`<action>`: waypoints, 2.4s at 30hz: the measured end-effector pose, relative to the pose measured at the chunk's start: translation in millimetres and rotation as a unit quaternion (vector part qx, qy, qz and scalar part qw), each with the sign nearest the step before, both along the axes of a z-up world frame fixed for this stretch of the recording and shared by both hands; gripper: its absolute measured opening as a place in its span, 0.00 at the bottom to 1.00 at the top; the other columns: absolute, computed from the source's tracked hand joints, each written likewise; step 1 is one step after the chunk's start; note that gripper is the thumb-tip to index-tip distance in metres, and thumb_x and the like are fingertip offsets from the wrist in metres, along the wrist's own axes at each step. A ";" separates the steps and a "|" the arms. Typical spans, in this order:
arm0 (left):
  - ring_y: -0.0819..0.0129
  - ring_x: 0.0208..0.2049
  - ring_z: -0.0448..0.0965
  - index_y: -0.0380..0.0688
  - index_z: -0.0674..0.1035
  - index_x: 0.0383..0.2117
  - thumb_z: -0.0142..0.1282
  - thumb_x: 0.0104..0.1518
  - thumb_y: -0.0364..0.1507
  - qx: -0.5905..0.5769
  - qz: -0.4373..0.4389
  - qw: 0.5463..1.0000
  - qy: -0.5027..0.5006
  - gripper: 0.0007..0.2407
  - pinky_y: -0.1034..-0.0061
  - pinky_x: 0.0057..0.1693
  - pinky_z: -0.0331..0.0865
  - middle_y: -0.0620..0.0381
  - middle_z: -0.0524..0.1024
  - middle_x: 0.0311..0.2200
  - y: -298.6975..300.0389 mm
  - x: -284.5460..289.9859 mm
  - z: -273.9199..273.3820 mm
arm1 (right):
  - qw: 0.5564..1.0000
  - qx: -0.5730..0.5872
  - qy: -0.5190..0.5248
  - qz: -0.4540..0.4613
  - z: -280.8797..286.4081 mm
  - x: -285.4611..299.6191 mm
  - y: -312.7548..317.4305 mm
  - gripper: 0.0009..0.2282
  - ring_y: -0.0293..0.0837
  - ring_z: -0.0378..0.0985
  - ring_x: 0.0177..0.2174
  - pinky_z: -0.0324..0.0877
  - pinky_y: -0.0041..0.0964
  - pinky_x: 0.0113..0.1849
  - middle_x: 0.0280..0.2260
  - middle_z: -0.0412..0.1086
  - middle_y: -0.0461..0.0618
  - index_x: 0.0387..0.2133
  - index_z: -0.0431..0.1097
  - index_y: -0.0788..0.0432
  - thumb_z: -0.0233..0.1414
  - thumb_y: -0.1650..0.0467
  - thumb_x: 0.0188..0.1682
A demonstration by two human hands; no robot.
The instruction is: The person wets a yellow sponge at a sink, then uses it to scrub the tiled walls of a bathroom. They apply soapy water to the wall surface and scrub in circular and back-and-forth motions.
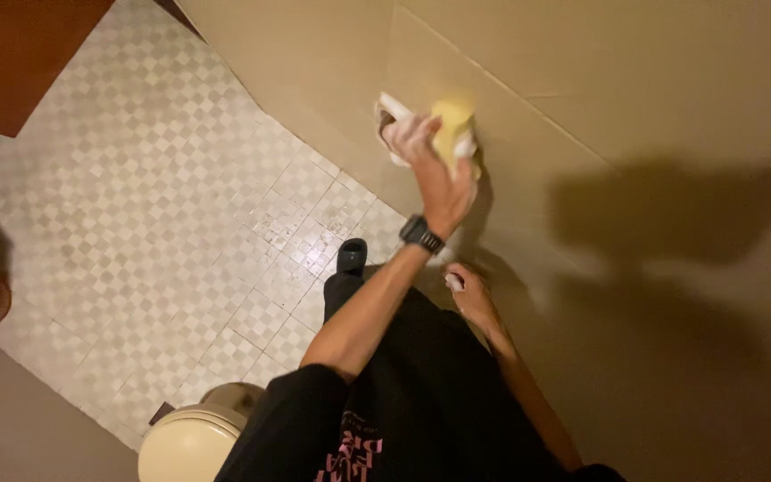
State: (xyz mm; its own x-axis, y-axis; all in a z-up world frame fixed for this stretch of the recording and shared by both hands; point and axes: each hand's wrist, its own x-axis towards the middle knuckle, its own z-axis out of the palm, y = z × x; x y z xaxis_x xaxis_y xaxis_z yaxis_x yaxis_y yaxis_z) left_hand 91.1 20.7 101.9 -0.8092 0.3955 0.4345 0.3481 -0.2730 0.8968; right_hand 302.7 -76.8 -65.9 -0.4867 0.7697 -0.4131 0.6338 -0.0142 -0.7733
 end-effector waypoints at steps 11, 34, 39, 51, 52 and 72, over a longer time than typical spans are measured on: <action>0.41 0.63 0.51 0.41 0.59 0.55 0.51 0.64 0.35 -0.020 0.036 0.993 0.112 0.20 0.45 0.68 0.49 0.42 0.53 0.60 23.0 79.3 -63.7 | 0.984 0.162 0.003 -0.074 98.9 23.3 -6.8 0.10 0.61 0.79 0.40 0.72 0.59 0.45 0.35 0.74 0.58 0.48 0.71 0.55 0.48 0.76 0.56; 0.63 0.42 0.78 0.45 0.75 0.48 0.51 0.64 0.41 -0.247 -0.264 0.835 -0.415 0.15 0.67 0.48 0.73 0.51 0.79 0.41 -174.2 -72.3 -185.6 | 0.418 0.899 -0.106 0.075 337.1 -99.0 114.7 0.15 0.45 0.66 0.58 0.55 0.51 0.48 0.60 0.72 0.32 0.50 0.80 0.34 0.51 0.70 0.58; 0.52 0.46 0.80 0.45 0.72 0.49 0.54 0.62 0.40 -0.308 -0.209 0.794 -0.480 0.16 0.55 0.51 0.72 0.45 0.79 0.45 -248.7 -95.7 -256.0 | 0.413 0.906 -0.095 0.026 266.7 -114.8 121.4 0.14 0.45 0.67 0.58 0.50 0.59 0.51 0.58 0.73 0.24 0.47 0.79 0.29 0.49 0.69 0.60; 0.38 0.52 0.78 0.37 0.67 0.56 0.55 0.58 0.34 -0.314 -0.034 0.736 -0.599 0.21 0.41 0.58 0.70 0.34 0.75 0.51 -427.8 -155.3 -350.4 | 0.515 0.793 -0.209 0.250 148.7 -58.9 98.9 0.09 0.44 0.67 0.59 0.59 0.48 0.54 0.56 0.69 0.35 0.45 0.74 0.36 0.51 0.67 0.55; 0.38 0.51 0.78 0.37 0.69 0.55 0.56 0.59 0.35 -0.338 -0.034 0.744 -0.576 0.21 0.41 0.56 0.71 0.34 0.76 0.50 -437.6 -156.0 -354.4 | 0.524 0.802 -0.178 0.226 171.2 -59.4 100.0 0.08 0.48 0.69 0.56 0.62 0.48 0.52 0.56 0.70 0.42 0.46 0.75 0.37 0.51 0.66 0.56; 0.45 0.44 0.82 0.41 0.74 0.49 0.50 0.58 0.30 -0.393 -0.120 0.753 -0.515 0.14 0.42 0.52 0.72 0.37 0.80 0.42 -403.9 -86.5 -380.5 | 0.575 0.793 -0.106 0.171 175.7 44.4 122.5 0.07 0.54 0.67 0.49 0.66 0.50 0.43 0.54 0.64 0.47 0.44 0.76 0.45 0.60 0.63 0.55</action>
State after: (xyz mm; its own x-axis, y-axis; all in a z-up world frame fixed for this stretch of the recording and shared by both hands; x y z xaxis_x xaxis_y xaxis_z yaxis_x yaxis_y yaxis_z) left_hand 4.6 -383.2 -278.6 -0.4215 0.3913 -0.8181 -0.6158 0.5387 0.5750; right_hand 347.0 45.7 109.8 -0.7892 0.1348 0.5991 0.4729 0.7559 0.4528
